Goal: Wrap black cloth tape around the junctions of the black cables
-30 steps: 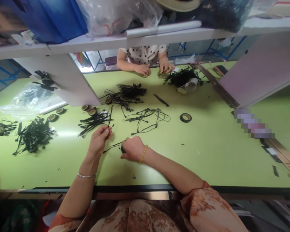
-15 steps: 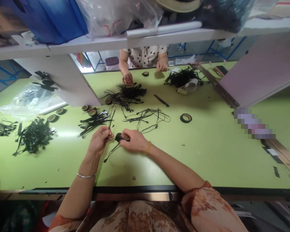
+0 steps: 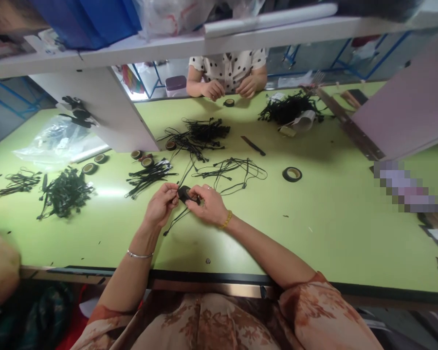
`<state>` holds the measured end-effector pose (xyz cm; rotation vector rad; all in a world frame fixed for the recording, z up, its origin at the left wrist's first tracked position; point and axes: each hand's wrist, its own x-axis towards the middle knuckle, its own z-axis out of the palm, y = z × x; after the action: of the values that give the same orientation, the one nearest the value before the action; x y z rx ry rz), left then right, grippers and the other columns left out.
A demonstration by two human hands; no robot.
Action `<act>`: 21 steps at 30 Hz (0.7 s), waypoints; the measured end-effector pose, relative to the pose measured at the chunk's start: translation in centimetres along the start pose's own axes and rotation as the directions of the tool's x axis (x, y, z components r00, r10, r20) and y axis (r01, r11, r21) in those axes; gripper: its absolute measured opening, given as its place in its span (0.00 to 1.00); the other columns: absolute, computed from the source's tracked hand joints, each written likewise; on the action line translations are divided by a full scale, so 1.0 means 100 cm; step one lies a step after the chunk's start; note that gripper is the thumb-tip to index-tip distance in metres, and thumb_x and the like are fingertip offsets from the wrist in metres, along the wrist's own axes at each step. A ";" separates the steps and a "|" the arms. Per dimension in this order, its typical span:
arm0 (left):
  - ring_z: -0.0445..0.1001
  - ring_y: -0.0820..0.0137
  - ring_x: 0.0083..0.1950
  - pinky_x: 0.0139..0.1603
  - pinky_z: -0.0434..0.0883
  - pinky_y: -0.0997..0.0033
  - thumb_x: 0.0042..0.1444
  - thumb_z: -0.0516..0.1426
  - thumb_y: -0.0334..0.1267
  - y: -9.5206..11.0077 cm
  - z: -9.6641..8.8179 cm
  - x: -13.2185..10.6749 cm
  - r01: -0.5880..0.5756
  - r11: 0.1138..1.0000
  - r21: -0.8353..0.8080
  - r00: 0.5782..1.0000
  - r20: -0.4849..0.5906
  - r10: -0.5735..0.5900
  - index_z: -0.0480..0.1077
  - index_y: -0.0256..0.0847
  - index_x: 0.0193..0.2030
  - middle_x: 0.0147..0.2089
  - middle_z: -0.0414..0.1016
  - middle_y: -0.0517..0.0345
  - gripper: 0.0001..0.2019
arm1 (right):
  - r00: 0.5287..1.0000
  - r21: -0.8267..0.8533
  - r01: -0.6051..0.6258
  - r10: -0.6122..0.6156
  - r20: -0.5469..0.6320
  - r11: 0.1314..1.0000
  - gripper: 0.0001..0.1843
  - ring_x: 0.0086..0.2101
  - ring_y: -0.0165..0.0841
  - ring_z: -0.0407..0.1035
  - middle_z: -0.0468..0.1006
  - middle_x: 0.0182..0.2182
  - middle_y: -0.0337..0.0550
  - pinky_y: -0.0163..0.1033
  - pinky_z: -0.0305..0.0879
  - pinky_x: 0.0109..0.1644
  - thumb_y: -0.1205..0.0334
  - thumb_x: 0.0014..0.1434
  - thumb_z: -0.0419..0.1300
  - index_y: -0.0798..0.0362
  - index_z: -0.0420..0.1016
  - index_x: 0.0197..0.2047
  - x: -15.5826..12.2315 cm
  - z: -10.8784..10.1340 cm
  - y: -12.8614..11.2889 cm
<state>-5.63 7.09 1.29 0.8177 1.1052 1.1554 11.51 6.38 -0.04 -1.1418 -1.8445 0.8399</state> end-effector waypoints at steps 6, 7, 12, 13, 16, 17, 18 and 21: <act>0.59 0.81 0.22 0.22 0.51 0.80 0.47 0.59 0.34 0.001 -0.001 -0.001 0.002 0.999 0.034 1.000 0.029 -0.003 0.65 0.38 0.36 0.24 0.66 0.66 0.09 | 1.000 0.000 0.009 -0.009 0.010 1.000 0.06 0.32 0.35 0.63 0.76 0.29 0.41 0.39 0.58 0.37 0.58 0.57 0.58 0.51 0.72 0.33 -0.001 0.000 0.002; 0.59 0.81 0.22 0.22 0.51 0.80 0.47 0.59 0.34 0.000 -0.002 -0.002 -0.002 0.999 0.046 0.999 0.034 0.000 0.64 0.38 0.36 0.24 0.66 0.66 0.09 | 1.000 -0.006 0.009 -0.009 0.011 1.000 0.06 0.32 0.35 0.63 0.76 0.29 0.41 0.39 0.57 0.37 0.58 0.57 0.58 0.51 0.72 0.34 0.000 0.000 0.002; 0.58 0.81 0.21 0.23 0.51 0.78 0.48 0.58 0.35 -0.002 0.000 -0.003 -0.053 0.992 0.117 0.997 0.060 0.047 0.64 0.39 0.35 0.24 0.68 0.65 0.08 | 1.000 -0.037 -0.003 0.002 -0.008 0.999 0.06 0.31 0.35 0.62 0.75 0.27 0.40 0.39 0.57 0.36 0.58 0.58 0.59 0.51 0.72 0.33 0.000 0.000 0.002; 0.58 0.80 0.22 0.23 0.52 0.78 0.48 0.58 0.35 -0.003 0.000 -0.004 -0.071 0.988 0.135 0.996 0.064 0.063 0.64 0.39 0.35 0.24 0.68 0.65 0.08 | 1.000 -0.036 -0.006 0.005 -0.015 0.999 0.06 0.31 0.35 0.62 0.75 0.27 0.40 0.39 0.57 0.36 0.58 0.58 0.59 0.51 0.72 0.33 0.000 0.000 0.002; 0.59 0.79 0.23 0.25 0.54 0.76 0.49 0.58 0.37 -0.004 0.002 -0.006 -0.127 0.972 0.200 0.991 0.077 0.113 0.64 0.40 0.35 0.24 0.68 0.65 0.08 | 0.999 -0.043 -0.012 0.010 -0.032 0.999 0.06 0.31 0.34 0.63 0.75 0.27 0.40 0.39 0.58 0.36 0.58 0.57 0.59 0.51 0.71 0.32 0.001 0.000 0.002; 0.59 0.79 0.23 0.25 0.55 0.76 0.50 0.58 0.37 -0.005 0.002 -0.007 -0.139 0.965 0.222 0.989 0.084 0.123 0.64 0.40 0.35 0.25 0.68 0.65 0.08 | 0.999 -0.049 -0.015 0.013 -0.036 0.999 0.06 0.31 0.34 0.63 0.74 0.27 0.40 0.39 0.58 0.36 0.58 0.57 0.59 0.51 0.70 0.31 0.001 0.001 0.002; 0.59 0.79 0.23 0.26 0.55 0.76 0.50 0.58 0.38 -0.005 0.002 -0.008 -0.146 0.960 0.241 0.988 0.091 0.128 0.64 0.40 0.35 0.25 0.69 0.65 0.08 | 0.999 -0.052 -0.019 0.017 -0.040 0.998 0.06 0.31 0.34 0.63 0.74 0.27 0.40 0.39 0.58 0.36 0.58 0.57 0.59 0.51 0.70 0.31 0.001 0.001 0.002; 0.59 0.78 0.24 0.27 0.56 0.75 0.50 0.57 0.37 -0.006 0.002 -0.010 -0.158 0.949 0.274 0.985 0.116 0.131 0.64 0.40 0.36 0.26 0.69 0.65 0.07 | 0.998 -0.046 -0.036 0.033 -0.055 0.998 0.06 0.31 0.34 0.63 0.74 0.27 0.40 0.39 0.58 0.36 0.58 0.57 0.58 0.51 0.70 0.31 0.002 0.002 0.003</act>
<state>-5.30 5.99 0.99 1.1820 1.1600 1.0797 11.41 6.59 -0.30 -1.2175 -1.8135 0.7812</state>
